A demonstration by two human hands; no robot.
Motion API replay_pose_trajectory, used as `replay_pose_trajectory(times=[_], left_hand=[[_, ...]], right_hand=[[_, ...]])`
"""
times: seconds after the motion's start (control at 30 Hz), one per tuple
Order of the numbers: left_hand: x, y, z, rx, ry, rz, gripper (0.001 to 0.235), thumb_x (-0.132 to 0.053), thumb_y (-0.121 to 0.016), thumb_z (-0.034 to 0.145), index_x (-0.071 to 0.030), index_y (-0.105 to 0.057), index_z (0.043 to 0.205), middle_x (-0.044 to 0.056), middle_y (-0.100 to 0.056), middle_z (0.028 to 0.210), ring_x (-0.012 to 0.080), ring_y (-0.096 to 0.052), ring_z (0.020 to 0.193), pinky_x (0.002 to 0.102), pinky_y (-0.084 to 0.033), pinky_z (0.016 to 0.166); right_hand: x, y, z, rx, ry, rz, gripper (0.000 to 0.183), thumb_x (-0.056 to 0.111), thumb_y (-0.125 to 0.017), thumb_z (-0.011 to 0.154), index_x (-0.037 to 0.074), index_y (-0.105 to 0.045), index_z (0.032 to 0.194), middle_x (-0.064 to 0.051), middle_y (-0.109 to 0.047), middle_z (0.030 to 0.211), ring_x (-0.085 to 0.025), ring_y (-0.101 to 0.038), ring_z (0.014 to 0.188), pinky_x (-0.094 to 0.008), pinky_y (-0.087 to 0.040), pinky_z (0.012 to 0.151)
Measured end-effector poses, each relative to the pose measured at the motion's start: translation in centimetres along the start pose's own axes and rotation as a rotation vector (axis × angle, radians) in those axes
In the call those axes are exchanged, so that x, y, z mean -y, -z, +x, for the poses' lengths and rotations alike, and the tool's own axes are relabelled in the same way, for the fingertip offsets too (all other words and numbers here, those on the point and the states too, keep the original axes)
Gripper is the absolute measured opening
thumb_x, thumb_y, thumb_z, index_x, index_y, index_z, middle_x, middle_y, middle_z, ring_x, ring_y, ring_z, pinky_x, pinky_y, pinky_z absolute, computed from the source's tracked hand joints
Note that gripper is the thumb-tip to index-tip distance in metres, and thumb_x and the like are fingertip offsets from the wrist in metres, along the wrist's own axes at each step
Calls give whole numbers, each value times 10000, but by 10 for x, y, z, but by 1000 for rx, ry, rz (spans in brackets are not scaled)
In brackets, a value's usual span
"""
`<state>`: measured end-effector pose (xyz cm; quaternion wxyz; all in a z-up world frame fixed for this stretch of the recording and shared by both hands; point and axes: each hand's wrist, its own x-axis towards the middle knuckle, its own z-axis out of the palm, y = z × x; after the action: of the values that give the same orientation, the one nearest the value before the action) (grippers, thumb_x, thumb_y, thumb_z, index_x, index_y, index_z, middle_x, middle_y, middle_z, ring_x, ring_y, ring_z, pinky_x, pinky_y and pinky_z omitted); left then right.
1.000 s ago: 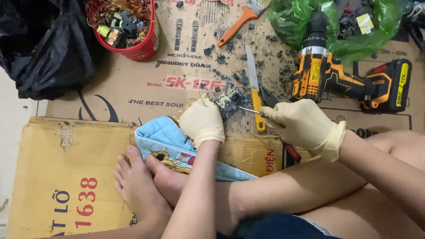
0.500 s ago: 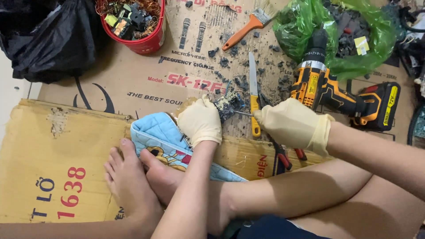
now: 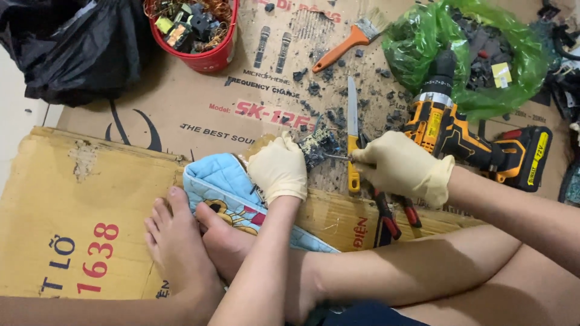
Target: The person sits on the floor and uses a screwdriver and pliers to disassemble a small electronic component. They remove screws and separate parts of the device, placing the pieces on the cardboard surface.
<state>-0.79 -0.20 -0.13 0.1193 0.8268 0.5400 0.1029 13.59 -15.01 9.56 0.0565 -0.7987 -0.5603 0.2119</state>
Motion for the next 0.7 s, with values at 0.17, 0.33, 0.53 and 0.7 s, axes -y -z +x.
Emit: replay_pose_trajectory(times=[0.17, 0.33, 0.53, 0.7], left_hand=[[1, -5, -4, -61, -21, 14, 395, -431, -477, 925, -197, -729, 730, 73, -745, 712, 322, -724, 729, 437, -457, 778], [4, -14, -3, -109, -38, -11, 389, -424, -473, 925, -199, -711, 714, 57, -742, 697, 322, -721, 702, 456, -434, 802], [3, -11, -5, -168, -56, 5, 380, -395, -508, 932, -188, -714, 688, 75, -735, 680, 321, -719, 695, 448, -446, 787], [3, -8, -3, -213, -72, -7, 400, -406, -519, 931, -179, -706, 659, 78, -719, 638, 319, -701, 630, 435, -449, 735]], right_hand=[[13, 22, 8, 116, -409, 329, 285, 189, -771, 788, 110, -812, 1058, -170, -783, 1016, -359, -716, 1082, -434, -580, 904], [20, -8, 1, 79, -648, 459, 298, 329, -792, 781, 217, -826, 1055, -78, -800, 988, -264, -717, 1101, -399, -560, 929], [52, -36, -8, -67, -977, 707, 316, 325, -784, 750, 186, -818, 1032, -97, -793, 824, -226, -765, 846, -408, -583, 743], [84, -62, 0, -400, -1235, 1305, 377, 278, -920, 658, 72, -798, 950, -175, -688, 651, -207, -601, 552, -378, -554, 477]])
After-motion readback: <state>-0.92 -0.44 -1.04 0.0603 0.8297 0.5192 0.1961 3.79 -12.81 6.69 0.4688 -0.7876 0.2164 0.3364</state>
